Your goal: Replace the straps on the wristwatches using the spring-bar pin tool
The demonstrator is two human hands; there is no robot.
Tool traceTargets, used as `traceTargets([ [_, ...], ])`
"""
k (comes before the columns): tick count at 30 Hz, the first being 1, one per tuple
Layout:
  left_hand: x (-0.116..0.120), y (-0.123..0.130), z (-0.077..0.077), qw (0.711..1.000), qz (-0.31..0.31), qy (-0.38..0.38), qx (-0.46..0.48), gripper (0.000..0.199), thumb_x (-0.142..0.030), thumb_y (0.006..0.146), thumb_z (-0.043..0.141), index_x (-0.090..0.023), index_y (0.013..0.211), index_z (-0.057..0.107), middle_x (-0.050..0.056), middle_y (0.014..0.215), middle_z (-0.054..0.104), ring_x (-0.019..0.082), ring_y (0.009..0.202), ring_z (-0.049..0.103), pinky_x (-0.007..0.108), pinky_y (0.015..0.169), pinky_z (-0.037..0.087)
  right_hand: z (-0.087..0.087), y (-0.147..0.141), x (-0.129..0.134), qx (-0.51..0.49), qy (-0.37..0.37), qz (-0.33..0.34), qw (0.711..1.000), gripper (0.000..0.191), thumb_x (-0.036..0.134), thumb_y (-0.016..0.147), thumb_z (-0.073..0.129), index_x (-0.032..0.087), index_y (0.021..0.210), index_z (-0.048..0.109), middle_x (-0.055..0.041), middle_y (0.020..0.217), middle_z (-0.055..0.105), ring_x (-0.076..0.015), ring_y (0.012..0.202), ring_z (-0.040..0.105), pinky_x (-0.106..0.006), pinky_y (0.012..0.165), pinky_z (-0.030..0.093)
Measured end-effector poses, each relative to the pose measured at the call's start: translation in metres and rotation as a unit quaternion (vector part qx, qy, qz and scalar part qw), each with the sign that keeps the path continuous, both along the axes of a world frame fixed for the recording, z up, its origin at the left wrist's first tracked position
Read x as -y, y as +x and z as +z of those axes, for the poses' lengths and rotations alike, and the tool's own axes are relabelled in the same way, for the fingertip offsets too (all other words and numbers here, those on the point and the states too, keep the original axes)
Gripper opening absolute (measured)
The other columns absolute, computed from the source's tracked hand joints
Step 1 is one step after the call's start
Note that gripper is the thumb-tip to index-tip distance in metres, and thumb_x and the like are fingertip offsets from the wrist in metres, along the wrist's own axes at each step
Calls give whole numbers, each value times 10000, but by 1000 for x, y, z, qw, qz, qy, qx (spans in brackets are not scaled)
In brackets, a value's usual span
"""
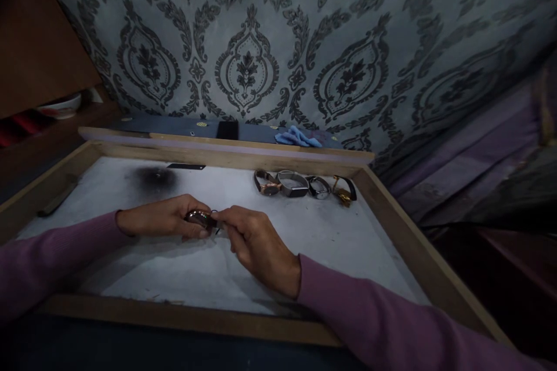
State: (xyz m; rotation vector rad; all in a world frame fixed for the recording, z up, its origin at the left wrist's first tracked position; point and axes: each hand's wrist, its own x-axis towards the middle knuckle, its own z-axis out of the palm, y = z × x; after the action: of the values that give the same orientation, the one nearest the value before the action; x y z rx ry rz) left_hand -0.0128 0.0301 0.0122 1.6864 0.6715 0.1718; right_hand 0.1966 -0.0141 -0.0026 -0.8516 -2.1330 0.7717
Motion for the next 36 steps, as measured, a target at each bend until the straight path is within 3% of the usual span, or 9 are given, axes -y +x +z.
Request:
traceTargets([
  [11,3,1,-3,999,38,-14,-8,225,-342,850,585,-123,894,613,-69,573,413,77,513,343,206,490,266,-3,0,2,-11,-70,-7,997,310,49,868,437,144,1051,669,8,656,597,-82,485,521,-215,500,438],
  [28,2,4,-3,997,67,-33,-10,184,-295,795,608,-118,806,659,-75,508,437,63,460,351,208,475,257,0,-2,2,-12,-106,-3,994,273,96,894,444,153,1063,650,34,577,567,-94,501,537,-216,504,438],
  [36,-1,2,-5,998,52,-31,-4,171,-302,788,603,-139,768,651,-71,493,443,68,450,357,211,465,252,-2,-1,2,19,-124,-19,992,227,173,934,444,161,1151,509,32,598,603,-114,540,577,-248,557,441],
])
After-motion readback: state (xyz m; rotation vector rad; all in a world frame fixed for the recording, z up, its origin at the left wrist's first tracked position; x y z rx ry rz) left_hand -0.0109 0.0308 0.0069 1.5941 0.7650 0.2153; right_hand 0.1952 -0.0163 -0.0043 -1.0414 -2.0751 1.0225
